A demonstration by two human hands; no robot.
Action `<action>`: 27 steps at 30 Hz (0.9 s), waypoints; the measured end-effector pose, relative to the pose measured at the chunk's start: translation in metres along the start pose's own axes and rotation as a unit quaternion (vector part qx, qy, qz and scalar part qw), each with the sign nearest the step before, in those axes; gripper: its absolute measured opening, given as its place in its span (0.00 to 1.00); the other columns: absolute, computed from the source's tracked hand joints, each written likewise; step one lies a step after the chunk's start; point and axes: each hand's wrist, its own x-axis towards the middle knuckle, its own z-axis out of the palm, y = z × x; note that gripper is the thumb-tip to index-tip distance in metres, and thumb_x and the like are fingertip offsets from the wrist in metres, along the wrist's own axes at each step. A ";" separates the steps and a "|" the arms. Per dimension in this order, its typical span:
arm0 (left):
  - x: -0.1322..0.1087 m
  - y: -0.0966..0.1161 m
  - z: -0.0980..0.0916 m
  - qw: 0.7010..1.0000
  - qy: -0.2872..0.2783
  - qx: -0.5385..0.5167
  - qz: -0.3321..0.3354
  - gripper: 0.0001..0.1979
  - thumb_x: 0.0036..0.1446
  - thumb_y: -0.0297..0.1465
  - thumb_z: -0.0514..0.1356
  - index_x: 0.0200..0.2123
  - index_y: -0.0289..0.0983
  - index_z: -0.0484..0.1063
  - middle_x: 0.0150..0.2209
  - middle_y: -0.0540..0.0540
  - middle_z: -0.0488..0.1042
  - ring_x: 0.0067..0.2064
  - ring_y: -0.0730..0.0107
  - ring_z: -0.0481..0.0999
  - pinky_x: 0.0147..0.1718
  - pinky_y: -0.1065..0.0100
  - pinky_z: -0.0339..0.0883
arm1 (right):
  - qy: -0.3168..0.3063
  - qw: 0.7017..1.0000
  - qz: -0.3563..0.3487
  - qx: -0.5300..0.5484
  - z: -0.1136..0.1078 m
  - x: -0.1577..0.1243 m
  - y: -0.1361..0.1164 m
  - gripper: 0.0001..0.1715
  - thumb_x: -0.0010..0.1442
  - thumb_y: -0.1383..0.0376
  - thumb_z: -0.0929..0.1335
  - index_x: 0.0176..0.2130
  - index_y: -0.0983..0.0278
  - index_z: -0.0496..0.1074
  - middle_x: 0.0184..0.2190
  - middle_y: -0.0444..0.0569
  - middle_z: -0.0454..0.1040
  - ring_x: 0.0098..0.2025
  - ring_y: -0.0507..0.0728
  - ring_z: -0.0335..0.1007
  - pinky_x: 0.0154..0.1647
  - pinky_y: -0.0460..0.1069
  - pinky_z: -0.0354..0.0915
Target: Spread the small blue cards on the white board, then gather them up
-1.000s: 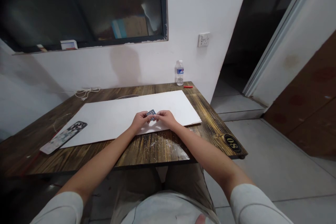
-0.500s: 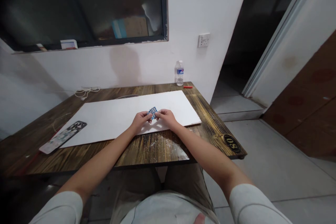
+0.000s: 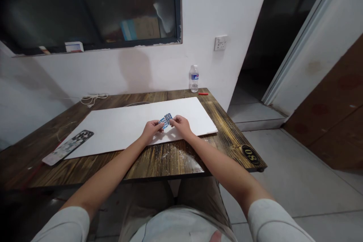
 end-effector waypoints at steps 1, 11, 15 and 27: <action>0.001 -0.001 0.000 1.000 0.004 0.001 -0.005 0.18 0.46 0.45 0.67 0.22 0.35 0.72 0.19 0.49 0.73 0.21 0.72 0.71 0.25 0.70 0.65 | 0.019 0.999 -0.017 -0.032 -0.001 -0.001 -0.001 0.19 0.54 0.50 0.69 0.25 0.61 0.65 0.21 0.44 0.70 0.27 0.54 0.66 0.32 0.48 0.62; 0.004 -0.005 0.001 1.000 -0.004 -0.003 -0.028 0.22 0.41 0.49 0.69 0.24 0.34 0.73 0.21 0.47 0.74 0.23 0.71 0.71 0.26 0.69 0.63 | -0.050 0.926 -0.203 -0.313 0.001 -0.009 -0.010 0.09 0.56 0.71 0.65 0.25 0.62 0.65 0.27 0.45 0.65 0.28 0.53 0.59 0.32 0.47 0.57; 0.004 -0.004 -0.001 0.999 -0.019 -0.008 -0.027 0.24 0.39 0.51 0.69 0.25 0.34 0.74 0.22 0.47 0.74 0.25 0.71 0.71 0.27 0.69 0.63 | -0.057 0.931 -0.248 -0.262 -0.001 -0.007 -0.005 0.07 0.60 0.68 0.66 0.28 0.62 0.68 0.36 0.50 0.71 0.35 0.55 0.68 0.38 0.49 0.63; 0.004 -0.005 -0.001 0.999 -0.023 -0.045 -0.002 0.27 0.36 0.49 0.72 0.32 0.33 0.77 0.24 0.48 0.75 0.26 0.71 0.71 0.29 0.69 0.64 | -0.081 0.939 -0.285 -0.173 -0.001 -0.004 0.003 0.08 0.58 0.60 0.71 0.29 0.61 0.73 0.46 0.53 0.77 0.46 0.59 0.75 0.47 0.54 0.70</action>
